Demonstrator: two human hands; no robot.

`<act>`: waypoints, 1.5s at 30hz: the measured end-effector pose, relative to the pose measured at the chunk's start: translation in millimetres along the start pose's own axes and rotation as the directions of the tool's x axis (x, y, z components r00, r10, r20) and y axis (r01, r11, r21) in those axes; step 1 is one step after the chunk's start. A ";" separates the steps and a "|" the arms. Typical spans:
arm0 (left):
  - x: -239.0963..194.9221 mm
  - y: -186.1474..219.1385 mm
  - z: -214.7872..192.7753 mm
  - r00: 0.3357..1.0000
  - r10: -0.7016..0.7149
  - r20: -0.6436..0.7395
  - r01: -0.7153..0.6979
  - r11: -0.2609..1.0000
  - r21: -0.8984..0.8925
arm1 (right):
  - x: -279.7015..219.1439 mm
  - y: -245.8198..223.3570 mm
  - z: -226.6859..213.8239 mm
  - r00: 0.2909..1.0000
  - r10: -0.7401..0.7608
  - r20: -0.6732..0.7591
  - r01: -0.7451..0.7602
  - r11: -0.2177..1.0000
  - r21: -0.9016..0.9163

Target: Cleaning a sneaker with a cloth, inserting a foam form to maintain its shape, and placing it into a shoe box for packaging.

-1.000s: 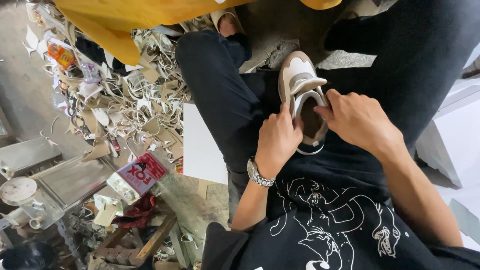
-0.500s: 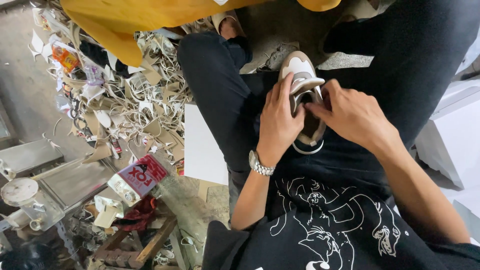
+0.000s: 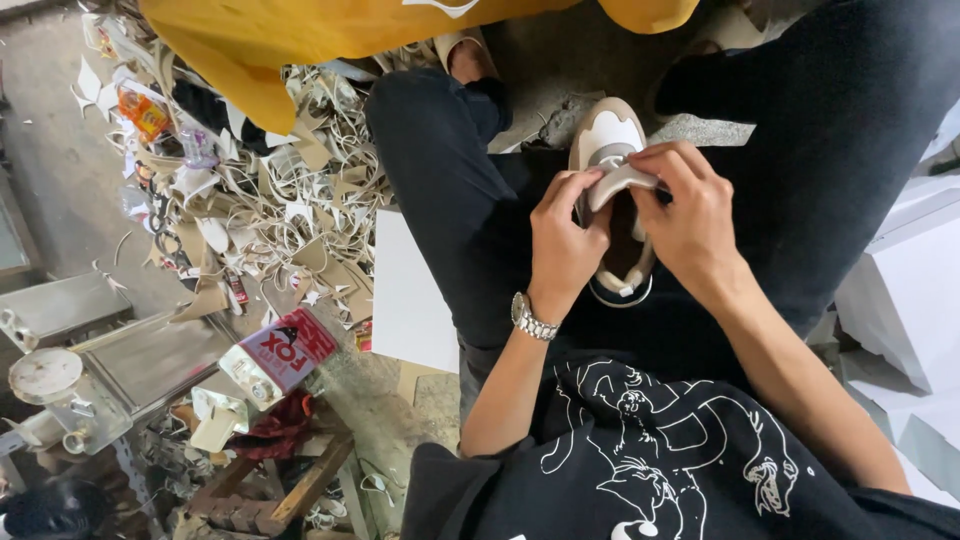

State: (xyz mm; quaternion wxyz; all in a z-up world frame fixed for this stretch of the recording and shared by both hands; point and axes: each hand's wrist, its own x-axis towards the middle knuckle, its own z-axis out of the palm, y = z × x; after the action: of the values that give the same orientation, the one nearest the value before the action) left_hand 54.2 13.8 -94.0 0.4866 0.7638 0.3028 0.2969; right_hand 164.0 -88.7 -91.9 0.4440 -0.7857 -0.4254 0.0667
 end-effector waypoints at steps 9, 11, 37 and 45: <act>22.1 -4.3 -4.1 0.981 0.023 0.194 -0.068 0.971 0.230 | -4.2 9.8 16.1 0.997 -0.073 -0.029 0.068 0.988 -0.138; 26.9 -7.3 -1.7 0.967 0.098 0.236 -0.170 0.935 0.310 | -5.0 10.3 19.0 0.985 -0.159 -0.073 0.149 0.981 -0.121; -15.2 -31.9 12.6 0.955 0.294 -0.040 -0.238 0.838 0.491 | -0.6 29.7 29.5 0.988 -0.127 0.090 0.145 0.960 -0.239; 16.3 -12.1 2.4 0.989 -0.074 0.126 0.020 0.922 0.387 | 42.1 -14.9 3.3 0.917 0.239 0.320 -0.159 0.953 -0.256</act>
State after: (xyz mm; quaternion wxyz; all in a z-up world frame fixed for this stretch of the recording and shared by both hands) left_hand 64.3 28.8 -103.4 0.3541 0.8555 0.3391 0.1663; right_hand 179.8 -52.3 -71.1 0.2611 -0.8461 -0.4192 0.2007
